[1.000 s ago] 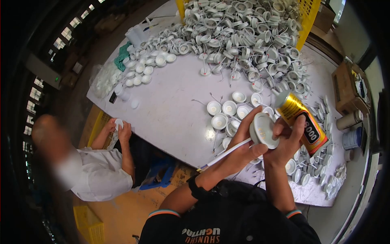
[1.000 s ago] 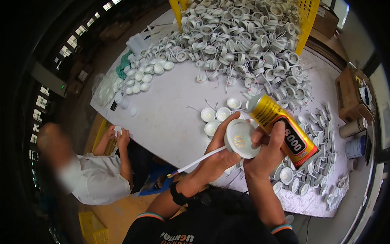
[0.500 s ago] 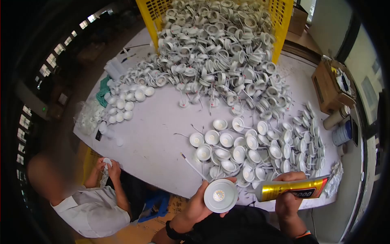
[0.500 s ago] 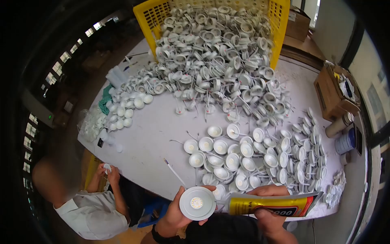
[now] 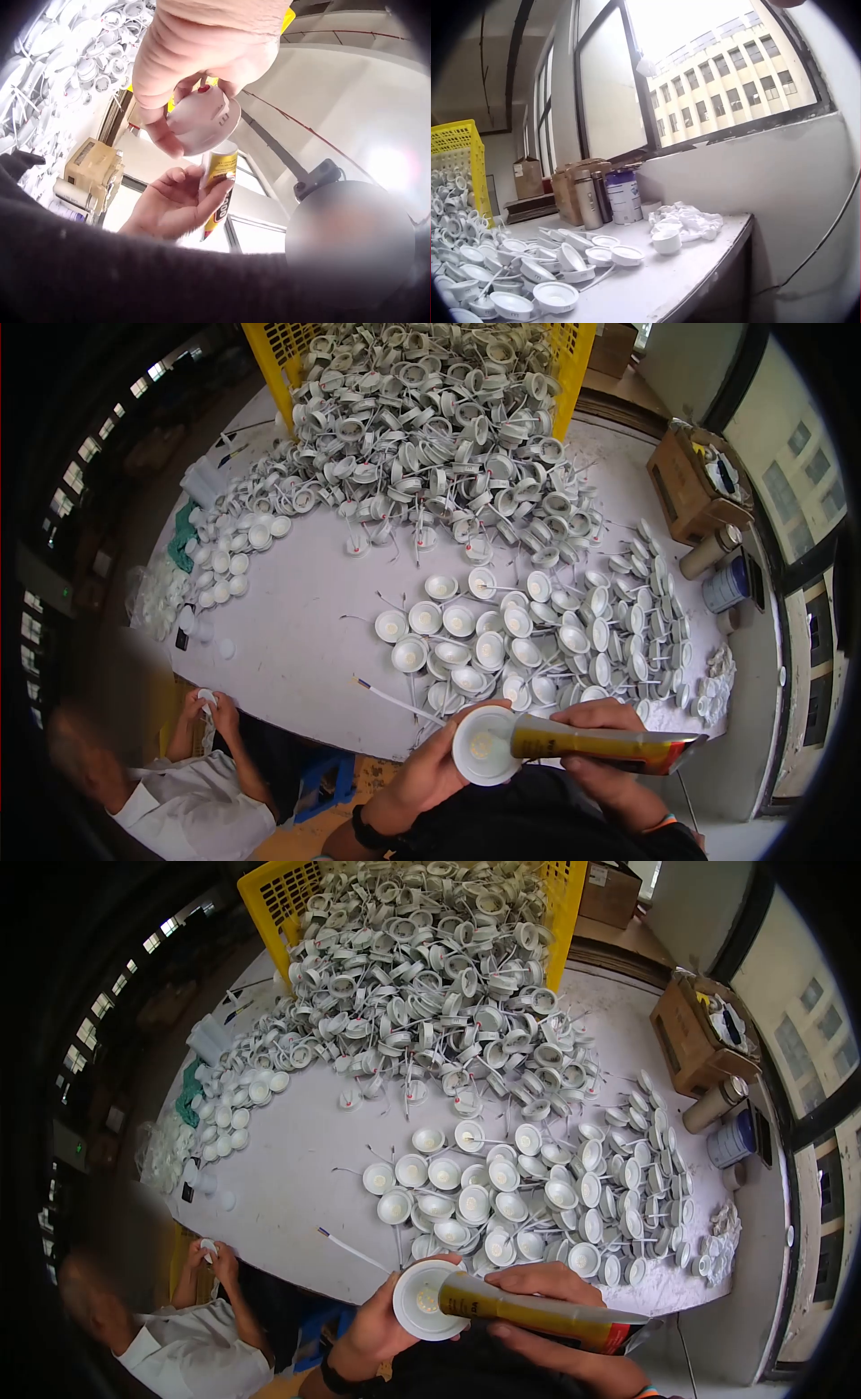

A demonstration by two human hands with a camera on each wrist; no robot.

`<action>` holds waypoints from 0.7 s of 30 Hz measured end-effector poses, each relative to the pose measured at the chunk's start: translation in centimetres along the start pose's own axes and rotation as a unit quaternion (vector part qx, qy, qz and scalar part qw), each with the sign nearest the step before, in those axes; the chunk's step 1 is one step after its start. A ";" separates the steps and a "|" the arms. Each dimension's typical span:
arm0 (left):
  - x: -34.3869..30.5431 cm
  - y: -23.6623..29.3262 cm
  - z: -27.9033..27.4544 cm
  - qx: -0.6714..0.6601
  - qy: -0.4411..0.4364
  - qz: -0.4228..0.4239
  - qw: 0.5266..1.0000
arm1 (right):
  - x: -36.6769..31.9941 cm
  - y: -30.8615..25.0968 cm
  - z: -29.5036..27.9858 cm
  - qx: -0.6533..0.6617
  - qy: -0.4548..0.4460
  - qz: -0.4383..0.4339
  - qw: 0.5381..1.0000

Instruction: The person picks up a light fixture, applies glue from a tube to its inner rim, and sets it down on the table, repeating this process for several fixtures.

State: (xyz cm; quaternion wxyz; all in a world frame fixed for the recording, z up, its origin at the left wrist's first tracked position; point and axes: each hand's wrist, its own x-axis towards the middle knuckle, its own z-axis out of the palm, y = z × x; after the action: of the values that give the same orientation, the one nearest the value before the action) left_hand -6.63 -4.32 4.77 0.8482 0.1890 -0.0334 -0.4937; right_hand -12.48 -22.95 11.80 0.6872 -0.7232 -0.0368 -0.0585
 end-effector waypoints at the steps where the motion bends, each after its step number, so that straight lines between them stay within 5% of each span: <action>1: 0.1 0.0 -0.1 -0.001 0.002 0.002 1.000 | 0.2 0.1 -0.1 0.013 0.002 -0.003 1.000; 4: 0.7 0.9 -0.9 0.008 0.081 0.043 0.996 | 0.3 0.3 -0.1 0.024 0.019 -0.011 0.999; 8: 2.4 4.8 -6.1 -0.099 0.140 0.230 0.958 | 0.3 2.7 1.4 -0.009 0.158 -0.092 0.983; 12: 1.3 9.0 -11.0 -0.322 0.120 0.441 0.829 | -0.2 2.9 1.5 0.024 0.184 -0.074 0.980; 16: -0.6 11.8 -13.1 -0.336 0.173 0.495 0.783 | -0.1 2.9 1.4 0.044 0.176 -0.069 0.981; 21: -2.1 13.1 -12.6 -0.368 0.104 0.502 0.776 | -0.1 3.0 1.6 0.066 0.162 -0.054 0.983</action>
State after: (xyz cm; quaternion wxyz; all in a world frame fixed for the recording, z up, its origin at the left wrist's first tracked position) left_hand 6.15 6.86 -2.00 0.9788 -0.1312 0.1495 0.0499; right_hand -12.15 -21.53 8.69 0.7262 -0.6538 0.0323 -0.2099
